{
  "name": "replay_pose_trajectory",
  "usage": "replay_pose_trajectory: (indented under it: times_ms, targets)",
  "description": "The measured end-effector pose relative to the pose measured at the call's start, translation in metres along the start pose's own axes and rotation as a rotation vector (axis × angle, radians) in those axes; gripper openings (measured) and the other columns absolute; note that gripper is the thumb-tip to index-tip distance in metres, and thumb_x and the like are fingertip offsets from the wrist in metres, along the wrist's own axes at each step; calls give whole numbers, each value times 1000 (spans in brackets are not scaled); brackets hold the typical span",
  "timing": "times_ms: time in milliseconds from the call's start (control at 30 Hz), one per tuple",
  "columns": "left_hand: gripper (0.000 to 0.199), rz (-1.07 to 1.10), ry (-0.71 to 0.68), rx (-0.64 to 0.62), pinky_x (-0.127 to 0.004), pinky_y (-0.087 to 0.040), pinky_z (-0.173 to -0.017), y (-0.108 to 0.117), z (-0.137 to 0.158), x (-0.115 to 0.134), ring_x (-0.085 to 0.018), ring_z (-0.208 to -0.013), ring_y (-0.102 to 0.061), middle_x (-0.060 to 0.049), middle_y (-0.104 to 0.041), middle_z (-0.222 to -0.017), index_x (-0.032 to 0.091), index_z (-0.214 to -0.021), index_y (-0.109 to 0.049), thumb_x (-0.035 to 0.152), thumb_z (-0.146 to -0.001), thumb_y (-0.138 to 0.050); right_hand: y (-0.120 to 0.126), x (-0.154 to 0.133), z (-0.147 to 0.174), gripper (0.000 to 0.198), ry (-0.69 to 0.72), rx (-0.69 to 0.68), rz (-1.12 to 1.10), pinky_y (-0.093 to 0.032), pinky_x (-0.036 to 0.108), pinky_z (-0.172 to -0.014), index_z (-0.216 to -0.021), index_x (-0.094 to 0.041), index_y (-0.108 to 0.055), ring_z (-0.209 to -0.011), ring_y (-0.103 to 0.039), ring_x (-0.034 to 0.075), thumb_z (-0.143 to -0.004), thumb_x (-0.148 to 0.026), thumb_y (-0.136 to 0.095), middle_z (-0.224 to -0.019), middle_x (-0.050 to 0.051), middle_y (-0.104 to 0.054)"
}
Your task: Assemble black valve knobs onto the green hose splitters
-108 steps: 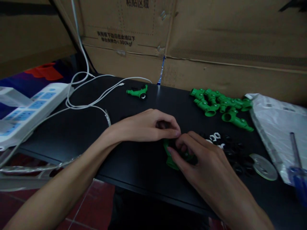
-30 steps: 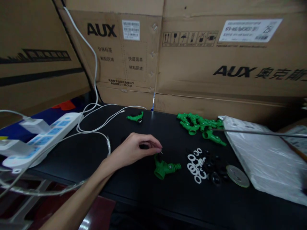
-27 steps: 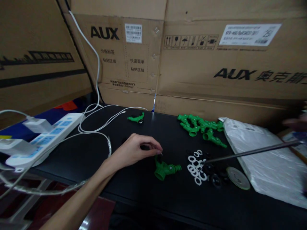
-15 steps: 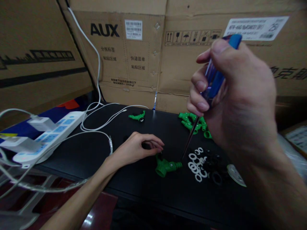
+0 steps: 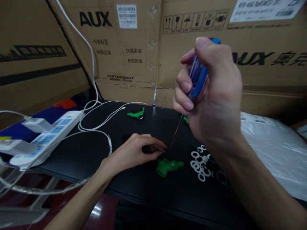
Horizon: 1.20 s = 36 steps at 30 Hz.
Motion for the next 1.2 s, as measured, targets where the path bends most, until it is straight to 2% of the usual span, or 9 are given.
replay_pose_trajectory:
  times_ms: [67, 167, 267, 367, 467, 600, 1033, 1200]
  targets:
    - [25, 10, 6, -2, -21, -56, -79, 0, 1, 0, -12, -81, -72, -1, -78, -100, 22, -115, -77, 19, -90, -73, 0, 0, -1, 31, -46, 50, 36, -17, 23, -31, -74, -24, -45, -34, -24, 7, -100, -36, -57, -53, -8, -36]
    - [28, 27, 14, -18, -21, -57, -81, 1, 2, -1, -12, -83, -72, -1, -77, -104, 24, -118, -76, 19, -91, -72, -1, -1, -2, 43, -98, 94, 85, -17, 23, -28, -71, -24, -42, -31, -24, 8, -94, -54, -62, -49, -9, -34]
    - [29, 15, 22, -29, -22, -56, -79, 3, 1, -1, -12, -82, -71, -1, -77, -103, 24, -118, -76, 19, -90, -74, -2, -2, -1, 52, -68, 89, 97, -20, 22, -27, -71, -25, -43, -32, -25, 8, -88, -70, -62, -48, -10, -34]
    - [29, 8, 25, -26, -24, -56, -80, 3, 1, 0, -14, -82, -71, -2, -77, -105, 23, -118, -75, 25, -88, -77, -1, -3, 1, 55, -39, 90, 109, -22, 22, -28, -70, -25, -42, -33, -26, 8, -86, -74, -60, -49, -9, -34]
    - [23, 54, 11, -45, -25, -55, -87, 2, 0, -1, -15, -91, -72, -2, -77, -114, 23, -112, -77, 28, -90, -76, -2, -6, 2, 58, -44, 102, 126, -20, 24, -28, -69, -25, -42, -33, -27, 8, -80, -78, -65, -48, -9, -33]
    - [14, 68, 7, -65, -25, -53, -94, 0, -1, -4, -16, -100, -72, -1, -77, -110, 22, -104, -79, 26, -93, -72, -3, -9, 2, 60, -55, 107, 130, -19, 25, -30, -69, -25, -41, -34, -29, 9, -77, -80, -66, -49, -8, -34]
    - [12, 80, 17, -79, -27, -54, -93, -1, -2, -6, -17, -98, -73, -2, -78, -107, 22, -102, -79, 25, -93, -71, -6, -2, 7, 58, -13, 65, 97, -23, 24, -28, -71, -25, -39, -33, -27, 8, -81, -76, -65, -48, -10, -32]
    - [12, 79, 18, -74, -28, -55, -92, -1, -2, -7, -18, -97, -73, -2, -78, -105, 22, -101, -79, 26, -93, -72, -6, -1, 8, 57, 78, 24, 62, -22, 24, -29, -72, -25, -41, -36, -29, 9, -81, -77, -65, -52, -9, -33]
Point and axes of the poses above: each hand's wrist, its own z-axis away from the middle knuckle, its own y-axis out of the back of the hand, x = y × z, the point moved 2 cm from there along -z, towards the middle knuckle
